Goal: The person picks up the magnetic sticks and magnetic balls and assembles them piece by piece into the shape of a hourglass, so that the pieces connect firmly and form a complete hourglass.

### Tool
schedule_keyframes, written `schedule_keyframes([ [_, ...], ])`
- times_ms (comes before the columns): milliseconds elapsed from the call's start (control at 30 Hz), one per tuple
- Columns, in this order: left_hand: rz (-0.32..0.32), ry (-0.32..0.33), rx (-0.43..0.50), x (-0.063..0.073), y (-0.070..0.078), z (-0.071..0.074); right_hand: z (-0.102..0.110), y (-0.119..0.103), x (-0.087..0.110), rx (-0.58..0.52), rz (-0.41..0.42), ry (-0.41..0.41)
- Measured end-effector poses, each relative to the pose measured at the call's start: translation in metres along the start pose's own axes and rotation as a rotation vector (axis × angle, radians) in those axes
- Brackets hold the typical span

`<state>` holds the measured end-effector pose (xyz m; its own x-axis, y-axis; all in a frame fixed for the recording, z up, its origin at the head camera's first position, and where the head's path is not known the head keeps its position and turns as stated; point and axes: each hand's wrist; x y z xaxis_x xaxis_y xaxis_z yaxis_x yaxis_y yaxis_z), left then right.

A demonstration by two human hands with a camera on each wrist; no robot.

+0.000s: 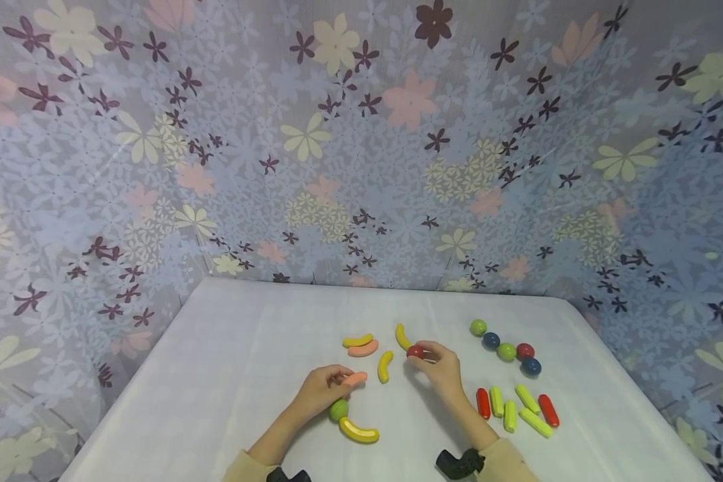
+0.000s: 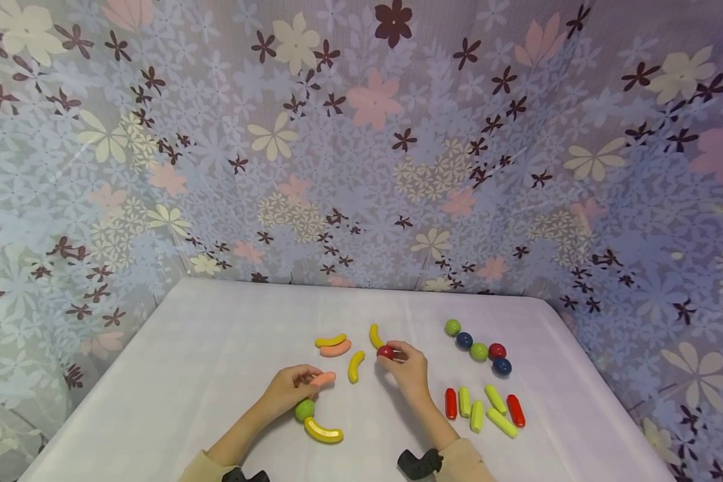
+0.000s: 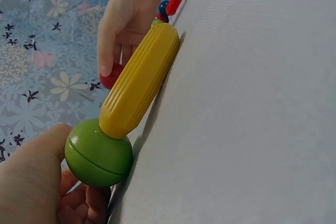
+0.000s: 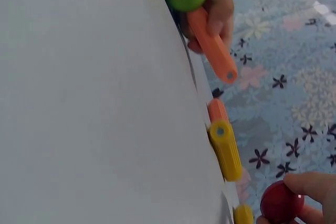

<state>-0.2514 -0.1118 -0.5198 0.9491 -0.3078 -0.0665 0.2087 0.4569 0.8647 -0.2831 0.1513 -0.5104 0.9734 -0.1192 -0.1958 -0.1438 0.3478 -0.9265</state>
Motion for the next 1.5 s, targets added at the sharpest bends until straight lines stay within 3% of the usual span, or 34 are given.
schedule_keyframes([
  [333,-0.034,-0.016,0.006,0.000,-0.002,0.002,-0.021,-0.009,0.015,-0.200,0.030,-0.139],
  [600,-0.041,-0.020,0.056,0.002,-0.001,0.002,-0.030,-0.014,0.026,-0.216,0.106,-0.322],
  [833,-0.021,-0.019,0.033,0.012,0.029,0.008,-0.035,-0.017,0.030,-0.196,0.092,-0.358],
  [1000,-0.027,-0.003,0.034,0.005,0.010,0.003,-0.033,-0.034,0.038,-0.163,0.071,-0.368],
  [1067,-0.031,-0.002,0.031,0.002,0.000,0.000,-0.033,-0.042,0.041,-0.150,0.095,-0.384],
  [1133,-0.043,-0.006,0.029,0.002,0.001,0.000,-0.034,-0.045,0.043,-0.139,0.144,-0.412],
  [1300,-0.039,-0.016,0.055,0.001,0.001,-0.001,-0.044,-0.027,0.038,-0.153,0.226,-0.487],
  [1500,-0.024,-0.049,0.148,0.000,0.003,-0.002,-0.050,-0.013,0.034,-0.225,0.259,-0.547],
])
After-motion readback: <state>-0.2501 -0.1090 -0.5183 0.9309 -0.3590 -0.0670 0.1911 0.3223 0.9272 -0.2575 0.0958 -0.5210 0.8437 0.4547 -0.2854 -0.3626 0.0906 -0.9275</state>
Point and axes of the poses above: each hand's wrist, its own x-axis away from the middle knuckle, its own z-axis out of the back of the hand, y = z × x, and after that the axes turned 4 degrees about -x, right-handed
